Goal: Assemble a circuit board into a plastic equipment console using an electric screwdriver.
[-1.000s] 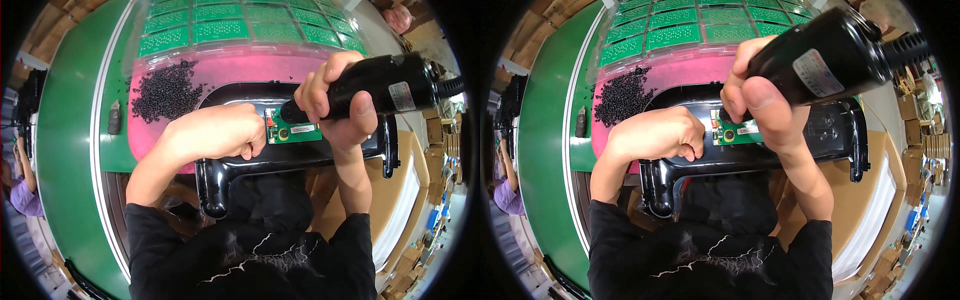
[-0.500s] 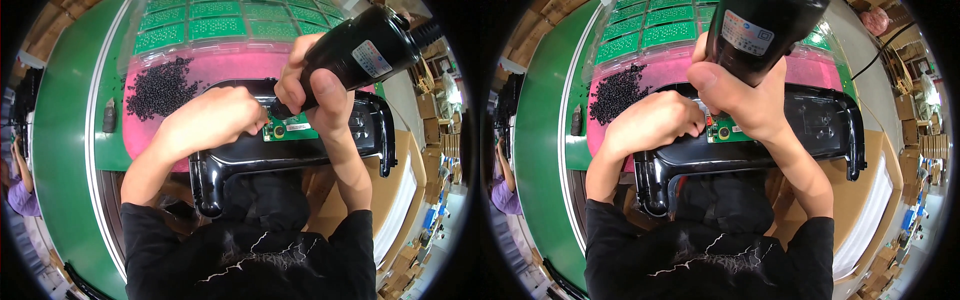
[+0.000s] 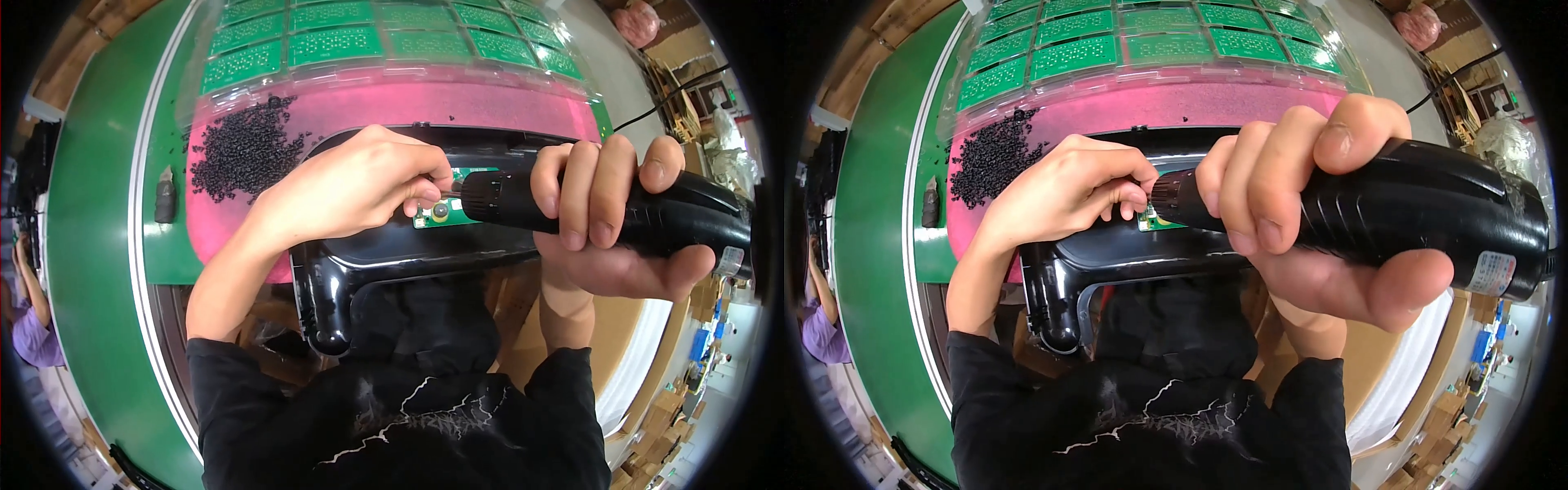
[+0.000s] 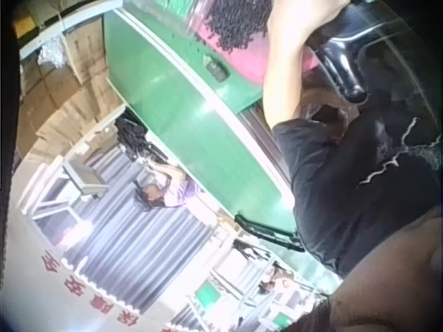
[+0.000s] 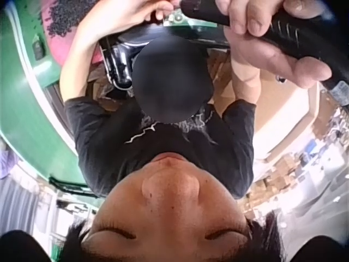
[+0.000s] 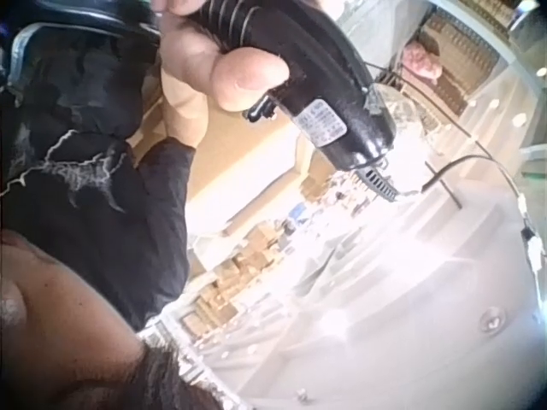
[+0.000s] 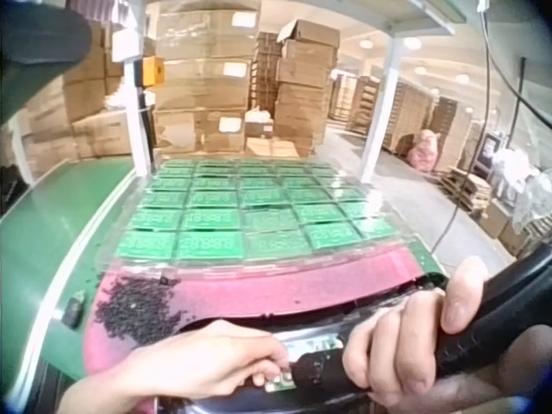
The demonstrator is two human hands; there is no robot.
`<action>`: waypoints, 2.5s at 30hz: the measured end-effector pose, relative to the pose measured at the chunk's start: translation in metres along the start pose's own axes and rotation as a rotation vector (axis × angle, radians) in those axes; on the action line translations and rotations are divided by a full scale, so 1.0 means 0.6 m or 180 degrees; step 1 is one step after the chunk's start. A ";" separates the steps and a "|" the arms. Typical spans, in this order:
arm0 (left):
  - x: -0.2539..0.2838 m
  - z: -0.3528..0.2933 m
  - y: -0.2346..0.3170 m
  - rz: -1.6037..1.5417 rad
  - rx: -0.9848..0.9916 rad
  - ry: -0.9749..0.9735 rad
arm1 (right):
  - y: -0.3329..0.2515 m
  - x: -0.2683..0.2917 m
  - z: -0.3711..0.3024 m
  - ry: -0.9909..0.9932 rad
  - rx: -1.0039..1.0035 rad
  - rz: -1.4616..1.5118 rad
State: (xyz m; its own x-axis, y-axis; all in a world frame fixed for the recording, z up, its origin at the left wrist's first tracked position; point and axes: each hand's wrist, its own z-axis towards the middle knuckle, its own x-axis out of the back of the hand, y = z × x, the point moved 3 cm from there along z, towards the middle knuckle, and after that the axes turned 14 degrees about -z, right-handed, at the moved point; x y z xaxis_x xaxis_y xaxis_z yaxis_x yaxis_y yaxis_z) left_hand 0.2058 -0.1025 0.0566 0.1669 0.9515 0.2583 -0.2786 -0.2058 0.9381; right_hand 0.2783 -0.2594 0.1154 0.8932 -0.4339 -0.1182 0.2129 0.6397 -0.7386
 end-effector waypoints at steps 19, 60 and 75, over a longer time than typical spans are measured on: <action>0.007 -0.002 -0.001 0.1388 0.0125 0.0365 | 0.028 -0.034 -0.029 0.0373 -0.1152 -0.0666; -0.015 0.004 0.007 0.0046 -0.0676 0.0079 | -0.036 0.033 -0.018 -0.0115 0.0112 -0.0529; 0.020 -0.002 0.002 0.0294 -0.0778 0.1214 | 0.005 0.077 -0.048 0.0506 -0.0701 -0.1112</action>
State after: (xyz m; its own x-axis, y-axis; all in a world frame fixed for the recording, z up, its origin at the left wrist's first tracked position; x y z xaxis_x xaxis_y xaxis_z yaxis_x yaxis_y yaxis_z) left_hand 0.2065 -0.0909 0.0604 -0.2162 0.9573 0.1919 -0.4986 -0.2773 0.8213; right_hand 0.3089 -0.2961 0.0884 0.7069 -0.7032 0.0756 0.3864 0.2944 -0.8741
